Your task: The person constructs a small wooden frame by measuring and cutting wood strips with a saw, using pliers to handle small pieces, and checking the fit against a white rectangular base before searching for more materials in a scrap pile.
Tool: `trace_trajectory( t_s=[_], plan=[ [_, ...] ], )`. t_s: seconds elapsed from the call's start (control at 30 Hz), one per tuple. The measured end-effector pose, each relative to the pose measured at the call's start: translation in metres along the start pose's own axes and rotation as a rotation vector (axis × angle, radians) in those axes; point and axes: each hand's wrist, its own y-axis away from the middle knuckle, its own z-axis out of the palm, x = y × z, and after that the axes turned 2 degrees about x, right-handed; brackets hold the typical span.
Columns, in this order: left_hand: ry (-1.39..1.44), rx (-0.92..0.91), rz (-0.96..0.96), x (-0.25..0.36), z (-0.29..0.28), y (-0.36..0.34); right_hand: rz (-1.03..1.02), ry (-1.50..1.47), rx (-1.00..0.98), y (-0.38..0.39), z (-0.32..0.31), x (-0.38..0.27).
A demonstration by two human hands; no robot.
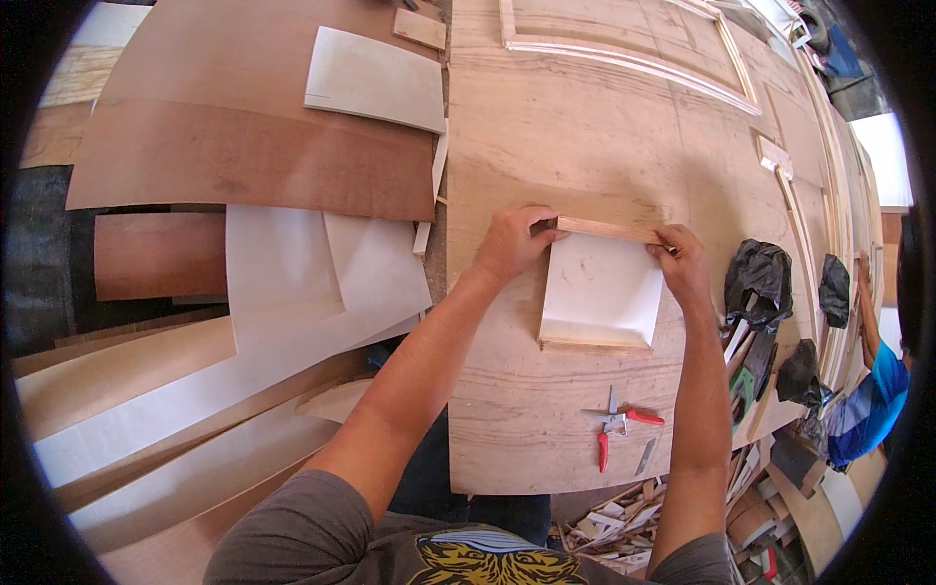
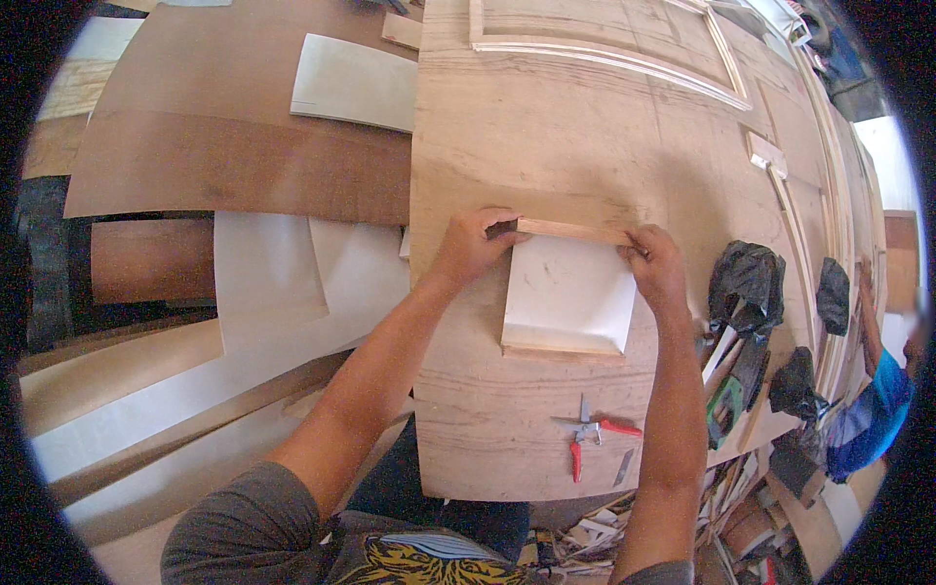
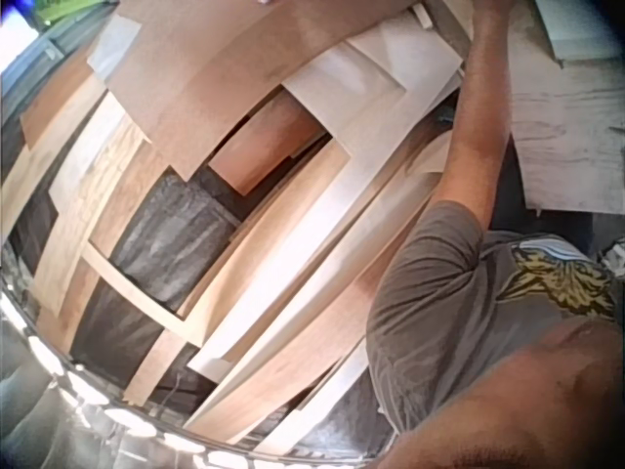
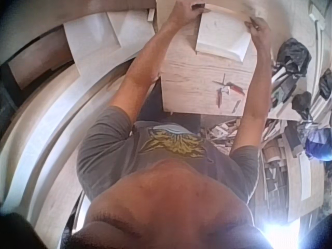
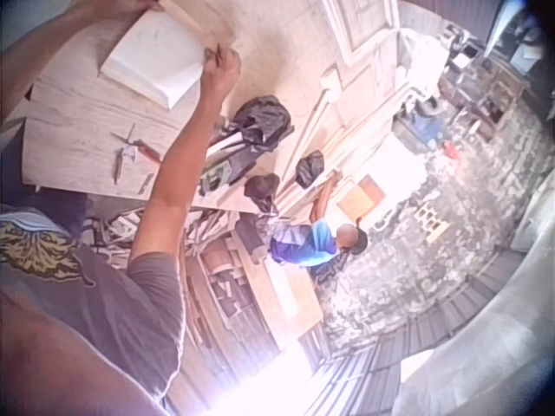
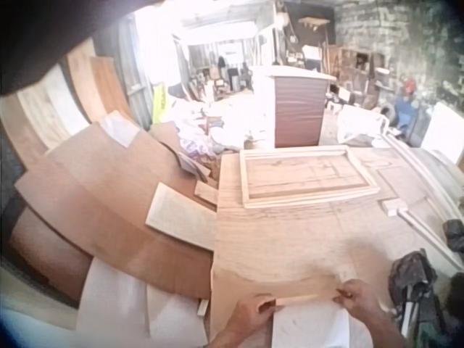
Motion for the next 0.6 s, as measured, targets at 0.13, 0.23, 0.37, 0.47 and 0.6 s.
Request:
trace_trajectory(
  t_s=[0.13,0.23,0.37,0.47,0.6],
  plan=[
    [-0.028,-0.017,-0.007,0.001,-0.001,0.000,-0.010,0.004,0.003,-0.001,-0.001,-0.006],
    [-0.045,-0.012,-0.010,0.005,-0.002,0.001,0.009,0.101,-0.016,-0.001,-0.004,-0.005],
    [-0.041,-0.037,-0.065,0.005,-0.002,0.000,0.002,0.016,-0.003,-0.001,-0.004,-0.007],
    [-0.038,-0.058,-0.057,-0.003,-0.004,-0.001,-0.023,0.029,0.002,-0.003,-0.002,-0.004],
    [-0.063,-0.058,-0.059,0.000,-0.004,-0.002,-0.014,0.035,-0.011,-0.003,-0.002,-0.004]
  ],
)
